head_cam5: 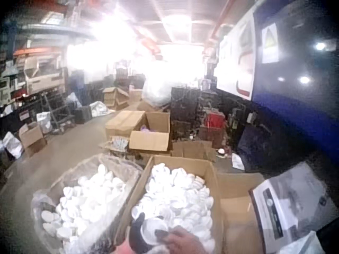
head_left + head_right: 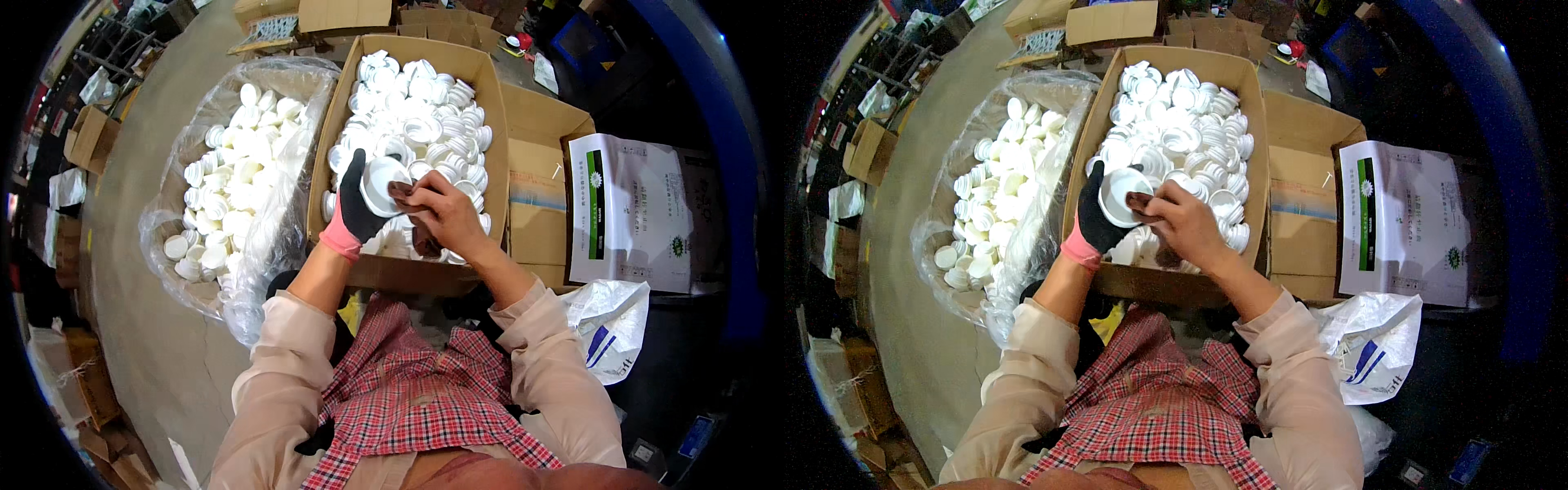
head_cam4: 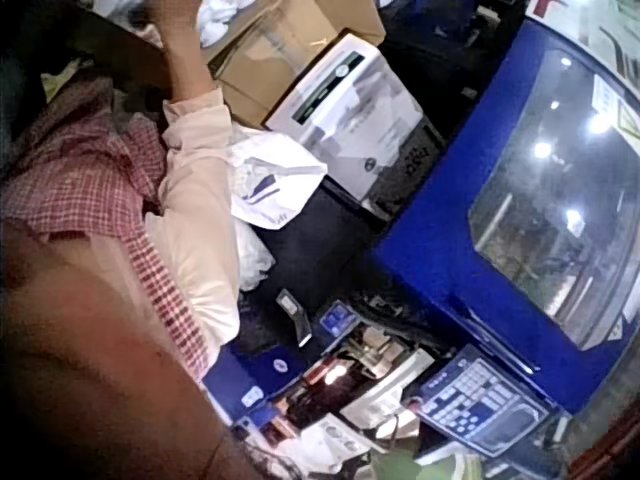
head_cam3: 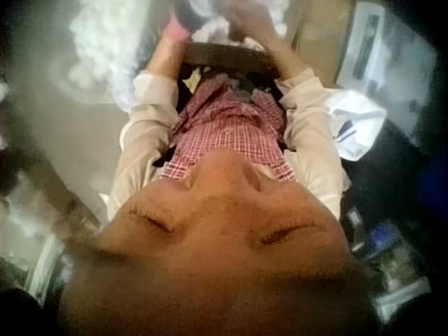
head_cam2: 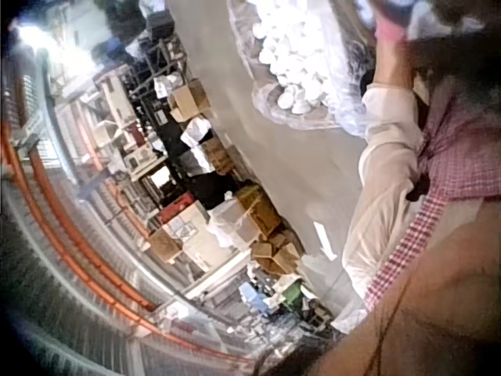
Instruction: The person sits on the floor and repeatedly picks up white plastic lids and small cylindrical inserts from a cardboard box. They insert the small pieces into the lids and place the assembled units into a plastic bag.
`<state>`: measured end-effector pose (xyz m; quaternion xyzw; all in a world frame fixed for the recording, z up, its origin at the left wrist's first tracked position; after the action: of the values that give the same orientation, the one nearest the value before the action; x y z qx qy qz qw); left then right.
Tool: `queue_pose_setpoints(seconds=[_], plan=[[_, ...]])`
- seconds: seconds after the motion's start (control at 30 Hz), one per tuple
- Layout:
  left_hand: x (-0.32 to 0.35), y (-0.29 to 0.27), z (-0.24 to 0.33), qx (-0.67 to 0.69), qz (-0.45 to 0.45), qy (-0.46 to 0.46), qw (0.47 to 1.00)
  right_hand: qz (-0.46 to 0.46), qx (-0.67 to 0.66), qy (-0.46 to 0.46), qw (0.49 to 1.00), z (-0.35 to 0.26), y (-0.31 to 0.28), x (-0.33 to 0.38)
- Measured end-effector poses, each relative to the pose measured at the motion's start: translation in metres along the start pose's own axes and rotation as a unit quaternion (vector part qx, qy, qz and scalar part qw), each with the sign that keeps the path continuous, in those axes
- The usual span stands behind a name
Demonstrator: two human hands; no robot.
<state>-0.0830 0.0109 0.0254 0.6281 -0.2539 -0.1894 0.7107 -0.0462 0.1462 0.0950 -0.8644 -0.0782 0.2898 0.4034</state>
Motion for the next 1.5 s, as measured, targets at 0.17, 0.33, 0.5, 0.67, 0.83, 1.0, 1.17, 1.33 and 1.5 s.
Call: queue_pose_setpoints(seconds=[0.17, 0.33, 0.5, 0.67, 0.83, 1.0, 1.17, 1.33, 1.5], plan=[[-0.006, -0.022, -0.017, 0.053, -0.075, -0.091, 0.992, 0.093, -0.028, -0.078, 0.992, -0.018, -0.017, 0.001], [-0.011, -0.064, -0.017, -0.489, -0.052, 0.161, 0.855, 0.138, -0.005, -0.092, 0.986, -0.016, -0.014, -0.005], [0.009, 0.03, -0.026, -0.454, -0.007, 0.233, 0.86, 0.132, -0.059, 0.143, 0.979, 0.024, -0.005, -0.004], [0.021, 0.044, 0.005, -0.609, 0.026, 0.437, 0.662, 0.055, -0.171, 0.18, 0.967, 0.04, 0.066, 0.013], [0.022, 0.012, 0.05, -0.432, 0.017, 0.402, 0.807, -0.133, -0.063, 0.149, 0.978, 0.067, 0.109, 0.021], [0.015, 0.015, 0.035, 0.052, -0.017, 0.115, 0.992, -0.113, 0.201, 0.205, 0.951, 0.152, 0.093, 0.022], [0.017, 0.032, 0.031, 0.052, -0.111, 0.045, 0.991, -0.212, 0.242, 0.271, 0.907, 0.215, 0.143, 0.044], [0.023, 0.015, 0.049, -0.249, -0.045, 0.175, 0.952, -0.257, 0.255, 0.274, 0.891, 0.206, 0.143, 0.033], [0.022, 0.02, 0.043, 0.015, -0.049, 0.098, 0.994, -0.045, -0.186, 0.342, 0.92, 0.181, 0.09, 0.0]])
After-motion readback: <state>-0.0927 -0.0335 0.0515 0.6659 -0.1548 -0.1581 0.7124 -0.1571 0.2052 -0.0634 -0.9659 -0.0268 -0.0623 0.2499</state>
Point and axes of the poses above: each hand's wrist, its own x-axis away from the middle knuckle, its own y-axis out of the palm, z = x × y, the point moved 6 cm from there along -x, towards the middle knuckle, and after that the axes turned 13 degrees about x, right-handed, at the moved point
